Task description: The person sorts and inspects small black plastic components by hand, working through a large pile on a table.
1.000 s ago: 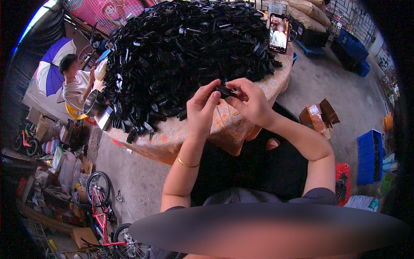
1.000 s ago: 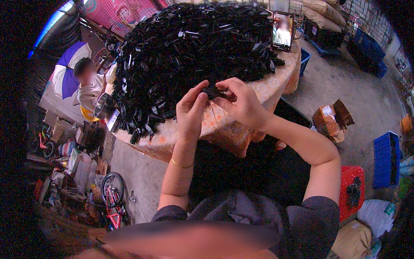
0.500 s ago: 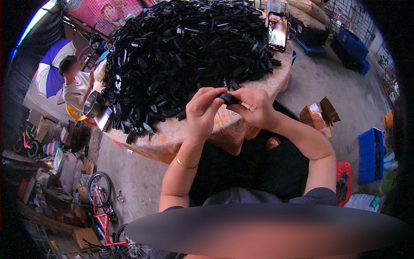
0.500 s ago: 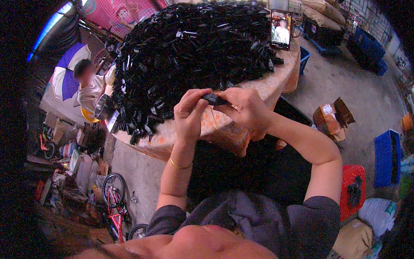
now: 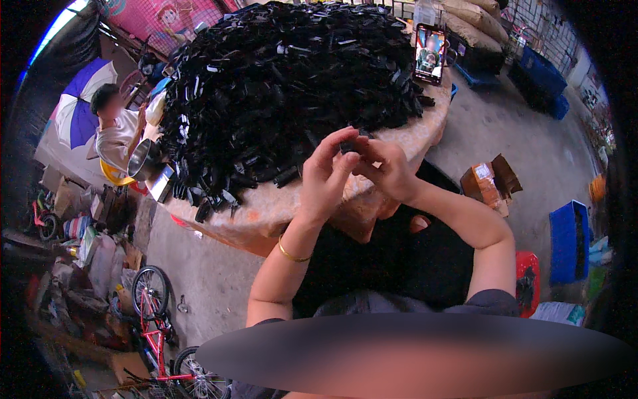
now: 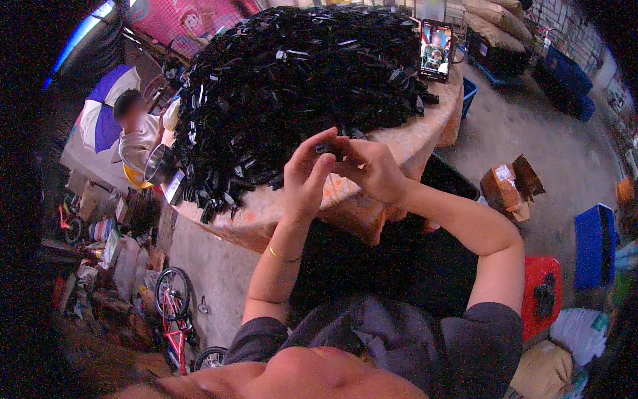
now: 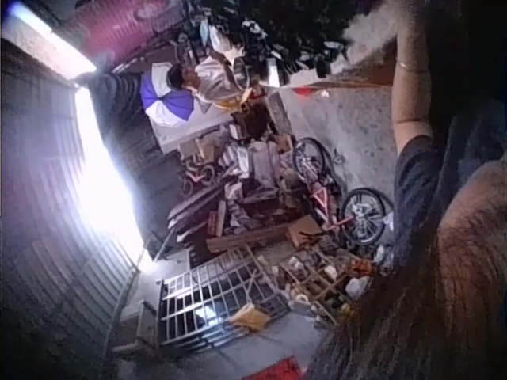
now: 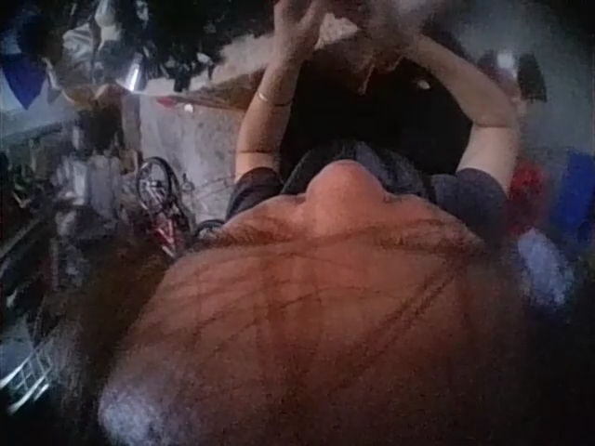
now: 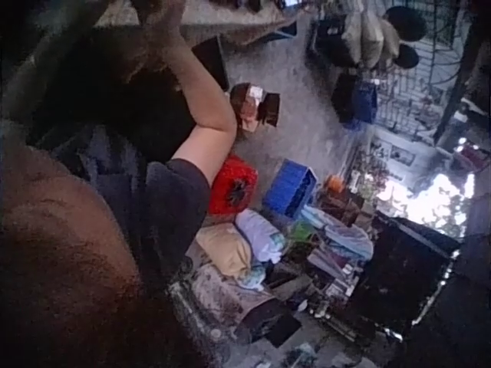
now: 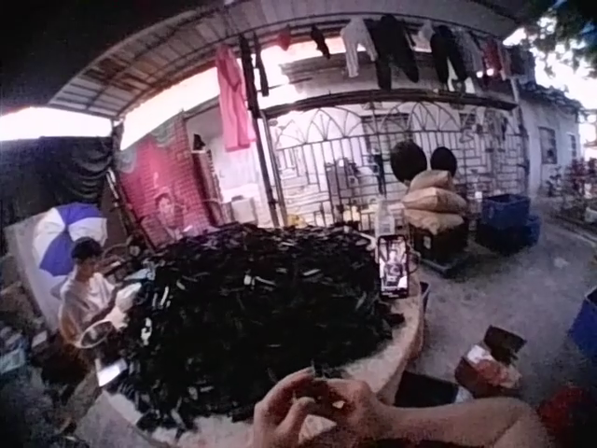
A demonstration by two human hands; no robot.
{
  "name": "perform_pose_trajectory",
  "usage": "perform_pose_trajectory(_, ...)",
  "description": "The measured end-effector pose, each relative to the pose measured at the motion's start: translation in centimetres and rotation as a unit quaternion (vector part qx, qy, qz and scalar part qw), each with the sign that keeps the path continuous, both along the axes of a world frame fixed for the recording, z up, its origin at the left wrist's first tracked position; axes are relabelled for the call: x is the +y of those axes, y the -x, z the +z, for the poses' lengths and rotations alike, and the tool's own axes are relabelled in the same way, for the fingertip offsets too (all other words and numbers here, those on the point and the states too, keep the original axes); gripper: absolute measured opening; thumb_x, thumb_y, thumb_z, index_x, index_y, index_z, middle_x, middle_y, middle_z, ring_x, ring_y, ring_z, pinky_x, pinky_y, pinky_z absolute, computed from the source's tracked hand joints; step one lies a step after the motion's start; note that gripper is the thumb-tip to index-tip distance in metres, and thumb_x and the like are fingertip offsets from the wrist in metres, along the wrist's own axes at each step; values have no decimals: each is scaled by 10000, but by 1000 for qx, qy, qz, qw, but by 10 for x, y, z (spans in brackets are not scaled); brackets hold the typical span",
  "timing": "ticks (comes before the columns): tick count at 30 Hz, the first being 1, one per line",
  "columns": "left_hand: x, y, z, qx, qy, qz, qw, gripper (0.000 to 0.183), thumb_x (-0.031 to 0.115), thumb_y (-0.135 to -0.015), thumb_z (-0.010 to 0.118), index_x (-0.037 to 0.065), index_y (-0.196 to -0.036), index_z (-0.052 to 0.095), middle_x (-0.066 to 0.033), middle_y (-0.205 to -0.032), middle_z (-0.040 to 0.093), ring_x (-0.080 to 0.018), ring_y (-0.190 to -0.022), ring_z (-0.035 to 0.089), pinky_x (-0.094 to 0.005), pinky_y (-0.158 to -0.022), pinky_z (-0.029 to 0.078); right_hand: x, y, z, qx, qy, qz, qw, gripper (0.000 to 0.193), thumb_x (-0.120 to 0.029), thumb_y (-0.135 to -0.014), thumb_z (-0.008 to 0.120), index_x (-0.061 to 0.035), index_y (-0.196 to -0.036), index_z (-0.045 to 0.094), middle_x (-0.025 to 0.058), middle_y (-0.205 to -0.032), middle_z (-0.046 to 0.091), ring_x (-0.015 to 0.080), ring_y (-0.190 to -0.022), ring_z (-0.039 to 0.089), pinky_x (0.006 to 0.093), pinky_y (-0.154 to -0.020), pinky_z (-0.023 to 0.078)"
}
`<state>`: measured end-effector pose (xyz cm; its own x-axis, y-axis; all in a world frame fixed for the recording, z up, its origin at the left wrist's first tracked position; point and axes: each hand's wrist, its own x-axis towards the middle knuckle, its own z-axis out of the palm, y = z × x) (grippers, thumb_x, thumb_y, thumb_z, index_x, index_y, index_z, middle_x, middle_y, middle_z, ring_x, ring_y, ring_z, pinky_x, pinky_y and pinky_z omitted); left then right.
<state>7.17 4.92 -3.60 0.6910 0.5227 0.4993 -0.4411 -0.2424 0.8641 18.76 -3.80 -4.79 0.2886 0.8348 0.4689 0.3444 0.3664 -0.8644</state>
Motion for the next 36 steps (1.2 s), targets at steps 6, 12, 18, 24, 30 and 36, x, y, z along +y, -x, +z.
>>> perform_pose_trajectory(6, 1, 0, -6, -2, -16, -6, 1000, 278, -17, -792, 531, 27, -1066, 560, -109, -1173, 517, -136, -1020, 499, -237, -810, 393, 1, -5, -4, -43, -44, -11, 998, 323, -104, -781, 652, -9, -1078, 568, 56, -850, 616, 93, -711, 560, 239, -634, 471)
perform_pose_trajectory(12, 0, 2, -4, -44, -61, 26, 997, 231, -8, -789, 532, 15, -1018, 560, -106, -1143, 522, -148, -966, 510, -255, -798, 400, -4, -8, 3, -83, -24, -8, 996, 566, -168, -707, 727, -40, -1193, 466, 77, -1032, 567, 150, -873, 553, 287, -749, 459)
perform_pose_trajectory(18, -16, 11, 1, -20, -211, 51, 976, 172, 123, -749, 571, 20, -887, 580, -113, -824, 592, -248, -762, 572, -292, -692, 447, -8, 14, 19, 93, -38, 202, 974, 973, -330, -607, 784, -53, -1347, 217, 139, -1278, 398, 235, -1168, 405, 360, -986, 313)
perform_pose_trajectory(24, -31, 23, 9, -75, -288, 57, 953, 171, 173, -708, 615, 36, -812, 608, -94, -739, 601, -248, -684, 579, -308, -644, 448, -34, 47, 29, 43, -119, 190, 974, 607, -141, -670, 671, -10, -1194, 395, 143, -1154, 488, 216, -1057, 479, 346, -926, 361)
perform_pose_trajectory(30, -32, 27, 8, -73, -283, 56, 955, 174, 189, -711, 619, 36, -795, 615, -96, -742, 604, -243, -680, 583, -308, -637, 447, -35, 53, 30, 117, -112, 180, 970, 558, -132, -684, 652, -11, -1174, 413, 124, -1132, 499, 191, -1030, 493, 320, -900, 382)
perform_pose_trajectory(36, -21, 10, 10, -53, -210, 82, 973, 191, 214, -746, 587, 24, -762, 605, -105, -713, 603, -232, -645, 575, -285, -612, 445, -6, 50, 18, 194, -97, 164, 962, 545, -125, -695, 644, -19, -1173, 405, 108, -1126, 497, 172, -1021, 488, 298, -897, 390)
